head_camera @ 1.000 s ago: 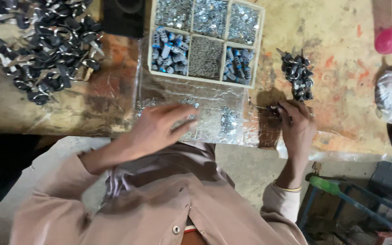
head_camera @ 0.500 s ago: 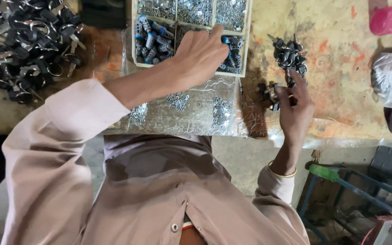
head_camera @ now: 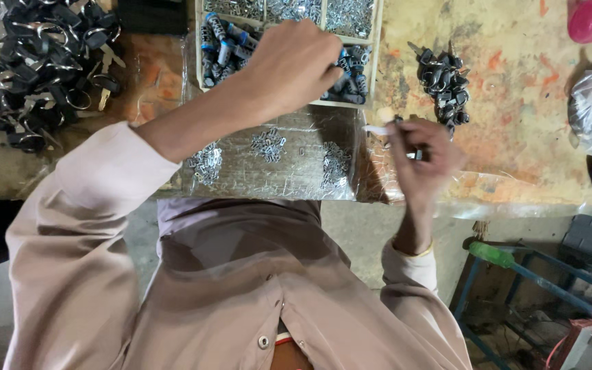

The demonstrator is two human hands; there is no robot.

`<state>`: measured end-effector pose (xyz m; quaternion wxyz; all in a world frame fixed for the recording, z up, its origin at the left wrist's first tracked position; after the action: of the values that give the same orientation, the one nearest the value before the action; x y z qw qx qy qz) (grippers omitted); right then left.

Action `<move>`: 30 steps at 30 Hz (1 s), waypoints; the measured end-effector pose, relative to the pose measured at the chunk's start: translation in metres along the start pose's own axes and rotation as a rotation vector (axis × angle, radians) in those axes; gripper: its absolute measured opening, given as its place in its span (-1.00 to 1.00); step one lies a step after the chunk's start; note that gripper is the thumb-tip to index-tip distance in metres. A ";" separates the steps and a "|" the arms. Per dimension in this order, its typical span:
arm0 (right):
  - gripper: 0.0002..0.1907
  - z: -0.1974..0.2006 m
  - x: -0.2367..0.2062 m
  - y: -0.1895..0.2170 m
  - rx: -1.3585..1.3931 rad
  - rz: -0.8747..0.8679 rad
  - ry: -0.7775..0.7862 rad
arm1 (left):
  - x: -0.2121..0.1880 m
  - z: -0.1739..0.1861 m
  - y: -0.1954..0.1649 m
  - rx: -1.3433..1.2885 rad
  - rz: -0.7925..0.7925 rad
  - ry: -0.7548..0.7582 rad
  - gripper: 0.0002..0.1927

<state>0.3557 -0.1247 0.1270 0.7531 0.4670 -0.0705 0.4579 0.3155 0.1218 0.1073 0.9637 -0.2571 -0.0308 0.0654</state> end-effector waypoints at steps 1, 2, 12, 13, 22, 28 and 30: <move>-0.77 -0.014 0.000 0.008 0.041 0.027 0.011 | -0.006 0.011 0.004 -0.084 -0.031 -0.060 -0.77; -0.76 -0.029 0.001 0.016 0.009 0.053 0.058 | -0.014 0.023 0.008 -0.169 -0.063 -0.120 -0.82; -0.81 -0.083 0.031 0.065 -0.383 0.240 0.272 | -0.075 0.062 0.053 -0.738 0.021 -0.192 -0.77; -0.82 -0.082 0.033 0.067 -0.397 0.244 0.279 | -0.076 0.058 0.055 -0.789 0.066 -0.174 -0.76; -0.85 -0.100 0.084 0.050 -0.254 0.205 0.416 | -0.073 0.040 0.049 -1.036 0.073 -0.192 -0.77; -0.82 -0.121 0.099 0.034 -0.293 0.279 0.502 | -0.076 0.041 0.050 -1.029 0.098 -0.215 -0.78; -0.81 -0.117 0.101 0.030 -0.191 0.246 0.467 | -0.076 0.041 0.050 -1.055 0.096 -0.214 -0.81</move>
<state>0.3531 0.0331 0.1355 0.7282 0.2639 0.0059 0.6325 0.2309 0.1739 0.1158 0.6913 -0.6990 -0.1457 0.1106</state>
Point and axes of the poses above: each hand's wrist, its own x-axis towards the middle knuckle, its own z-axis out of the back of the hand, y = z × x, the point moved 7 cm from there along x, towards the middle knuckle, and after that the axes turned 10 degrees about z, right-handed, at the moved point
